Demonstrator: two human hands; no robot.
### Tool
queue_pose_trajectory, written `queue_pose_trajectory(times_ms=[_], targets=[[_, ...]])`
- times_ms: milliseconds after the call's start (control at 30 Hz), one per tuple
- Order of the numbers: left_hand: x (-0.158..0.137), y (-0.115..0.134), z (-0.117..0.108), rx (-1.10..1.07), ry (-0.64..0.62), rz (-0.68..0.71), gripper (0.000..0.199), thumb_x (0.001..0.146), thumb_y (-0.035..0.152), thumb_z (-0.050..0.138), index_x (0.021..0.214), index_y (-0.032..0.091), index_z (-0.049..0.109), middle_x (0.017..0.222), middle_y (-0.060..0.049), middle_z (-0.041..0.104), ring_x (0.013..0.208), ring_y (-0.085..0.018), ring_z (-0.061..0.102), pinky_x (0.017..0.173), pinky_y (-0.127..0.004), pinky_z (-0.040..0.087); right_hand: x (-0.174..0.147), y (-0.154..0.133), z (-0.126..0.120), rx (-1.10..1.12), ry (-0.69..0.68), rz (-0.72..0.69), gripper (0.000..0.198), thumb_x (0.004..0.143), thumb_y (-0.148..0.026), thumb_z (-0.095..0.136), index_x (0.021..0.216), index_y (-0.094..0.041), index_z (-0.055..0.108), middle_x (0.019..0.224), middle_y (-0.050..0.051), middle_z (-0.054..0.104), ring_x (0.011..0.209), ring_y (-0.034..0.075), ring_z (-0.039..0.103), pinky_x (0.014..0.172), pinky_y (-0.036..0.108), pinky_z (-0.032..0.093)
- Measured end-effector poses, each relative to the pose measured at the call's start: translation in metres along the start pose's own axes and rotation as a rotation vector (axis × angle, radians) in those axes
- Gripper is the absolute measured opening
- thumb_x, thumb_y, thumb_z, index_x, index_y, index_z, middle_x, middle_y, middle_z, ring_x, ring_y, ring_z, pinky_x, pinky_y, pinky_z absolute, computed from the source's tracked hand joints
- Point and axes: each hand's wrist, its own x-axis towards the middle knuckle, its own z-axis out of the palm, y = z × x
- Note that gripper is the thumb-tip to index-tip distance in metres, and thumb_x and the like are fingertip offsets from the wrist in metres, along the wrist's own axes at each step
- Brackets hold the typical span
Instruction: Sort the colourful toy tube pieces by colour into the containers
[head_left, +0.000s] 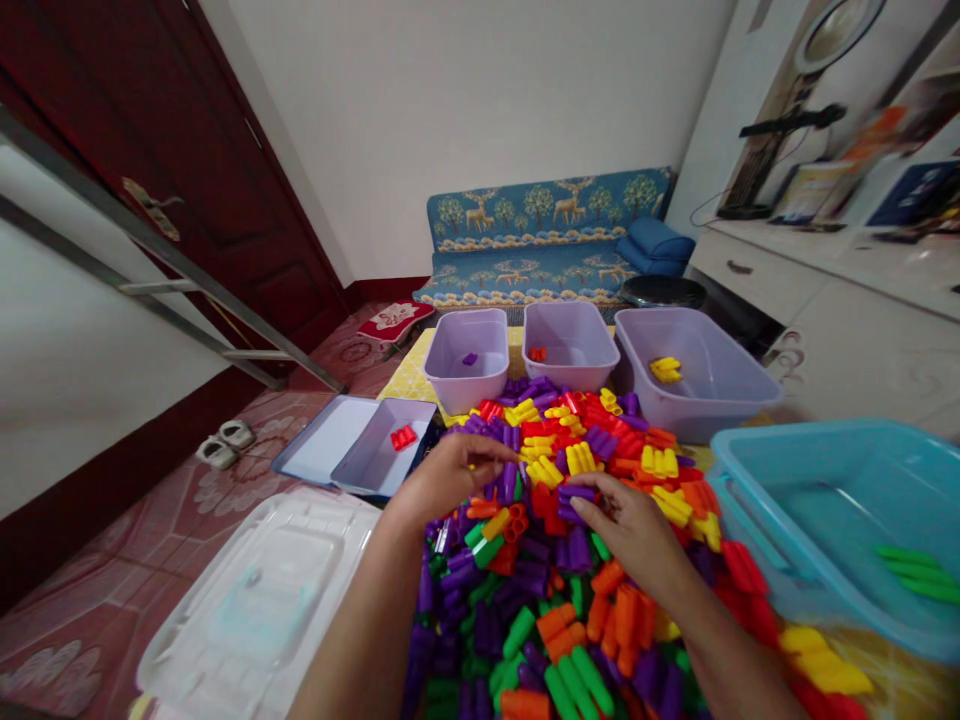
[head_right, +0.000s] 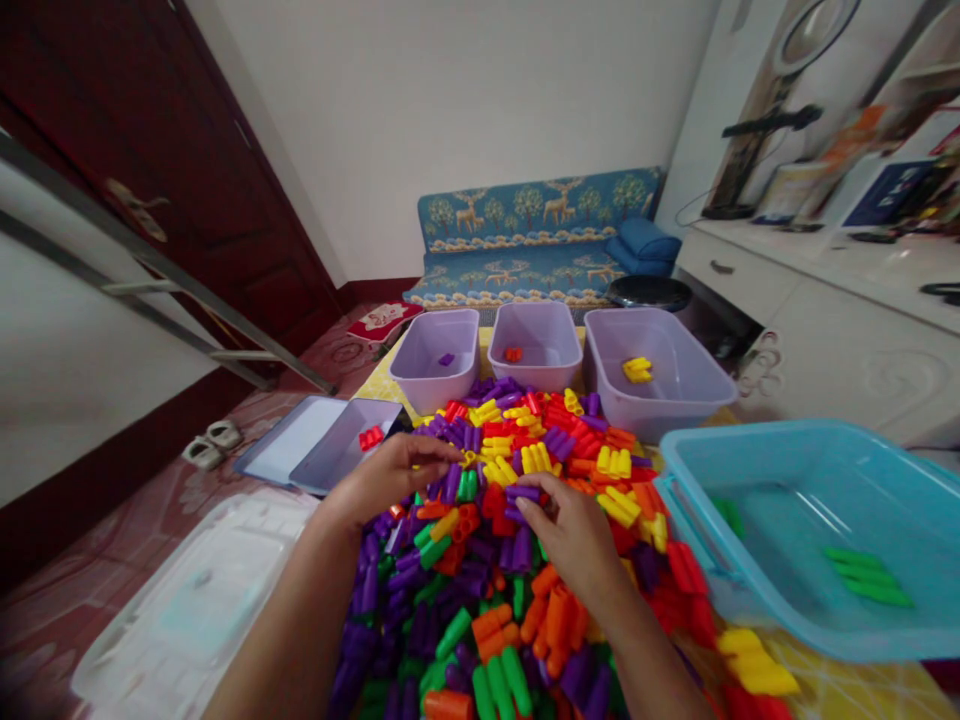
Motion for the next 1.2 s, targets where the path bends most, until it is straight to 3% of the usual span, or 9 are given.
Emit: queue_pose_trajectory(times_ms=[133, 200, 267, 367, 467, 767, 933, 1067, 1200], targets=[[0.030, 0.011, -0.034, -0.034, 0.601, 0.085, 0.037, 0.081, 0.029, 0.062, 0.114, 0.014, 0.069, 0.105, -0.011, 0.073, 0.088, -0.021, 0.068, 0.083, -0.037, 0.055, -0.001, 0.001, 0.001, -0.014, 0.023, 0.001, 0.028, 0.085, -0.038, 0.057, 0.105, -0.023, 0.068, 0.094, 0.005, 0.075, 0.087, 0.023, 0.069, 0.082, 0.038, 0.054], [0.035, 0.010, -0.030, -0.046, 0.752, 0.182, 0.045, 0.083, 0.029, 0.062, 0.126, 0.015, 0.062, 0.123, -0.012, 0.067, 0.109, -0.023, 0.064, 0.095, -0.039, 0.050, -0.001, 0.001, 0.001, -0.016, 0.028, -0.003, 0.027, 0.085, -0.039, 0.056, 0.104, -0.023, 0.067, 0.093, 0.004, 0.075, 0.086, 0.023, 0.069, 0.081, 0.038, 0.055], [0.031, 0.004, -0.010, -0.102, 0.674, 0.215, 0.048, 0.084, 0.030, 0.062, 0.130, 0.017, 0.058, 0.130, -0.011, 0.063, 0.117, -0.024, 0.060, 0.096, -0.037, 0.050, -0.001, 0.001, 0.002, -0.021, 0.027, -0.011, 0.027, 0.086, -0.039, 0.055, 0.105, -0.023, 0.067, 0.095, 0.004, 0.075, 0.087, 0.023, 0.070, 0.082, 0.038, 0.055], [0.013, -0.007, 0.034, -0.104, 0.365, 0.132, 0.037, 0.086, 0.032, 0.062, 0.119, 0.016, 0.066, 0.119, -0.011, 0.069, 0.106, -0.024, 0.066, 0.088, -0.035, 0.054, -0.001, 0.004, 0.003, -0.001, 0.042, -0.025, 0.028, 0.086, -0.038, 0.056, 0.108, -0.023, 0.065, 0.103, 0.005, 0.073, 0.095, 0.023, 0.069, 0.087, 0.038, 0.054], [-0.004, -0.015, 0.068, 0.066, 0.226, 0.146, 0.034, 0.083, 0.025, 0.066, 0.116, 0.019, 0.068, 0.113, -0.009, 0.071, 0.097, -0.022, 0.067, 0.086, -0.035, 0.054, -0.001, 0.008, 0.004, 0.064, 0.050, -0.019, 0.029, 0.086, -0.036, 0.055, 0.111, -0.022, 0.063, 0.108, 0.006, 0.072, 0.100, 0.023, 0.068, 0.089, 0.038, 0.053], [-0.014, -0.027, 0.074, 0.512, 0.200, 0.204, 0.059, 0.068, 0.046, 0.080, 0.121, 0.023, 0.065, 0.118, -0.010, 0.066, 0.109, -0.030, 0.059, 0.095, -0.046, 0.048, -0.003, -0.002, 0.002, 0.071, 0.025, -0.054, 0.025, 0.086, -0.036, 0.059, 0.106, -0.022, 0.067, 0.106, 0.006, 0.072, 0.098, 0.022, 0.067, 0.088, 0.036, 0.052], [-0.015, -0.028, 0.079, 0.506, 0.201, 0.203, 0.027, 0.075, 0.026, 0.076, 0.101, 0.026, 0.071, 0.103, -0.005, 0.069, 0.100, -0.026, 0.062, 0.088, -0.039, 0.049, 0.007, -0.004, -0.005, 0.036, 0.059, -0.185, 0.025, 0.088, -0.041, 0.057, 0.083, -0.021, 0.072, 0.095, 0.007, 0.071, 0.094, 0.021, 0.066, 0.084, 0.033, 0.052], [-0.013, -0.034, 0.082, 0.337, 0.373, 0.170, 0.017, 0.084, 0.011, 0.059, 0.095, 0.020, 0.067, 0.096, -0.004, 0.070, 0.095, -0.021, 0.064, 0.085, -0.034, 0.050, 0.019, 0.001, -0.011, -0.212, 0.250, -0.105, 0.028, 0.085, -0.035, 0.060, 0.103, -0.017, 0.069, 0.104, 0.009, 0.068, 0.080, 0.021, 0.067, 0.077, 0.035, 0.053], [-0.011, -0.040, 0.082, 0.275, 0.538, 0.201, 0.025, 0.085, 0.012, 0.058, 0.108, 0.019, 0.065, 0.113, -0.009, 0.065, 0.107, -0.022, 0.061, 0.093, -0.037, 0.049, 0.027, 0.000, -0.010, -0.516, 0.159, 0.005, 0.047, 0.083, -0.035, 0.063, 0.125, -0.013, 0.059, 0.116, 0.014, 0.067, 0.095, 0.029, 0.067, 0.085, 0.042, 0.051]])
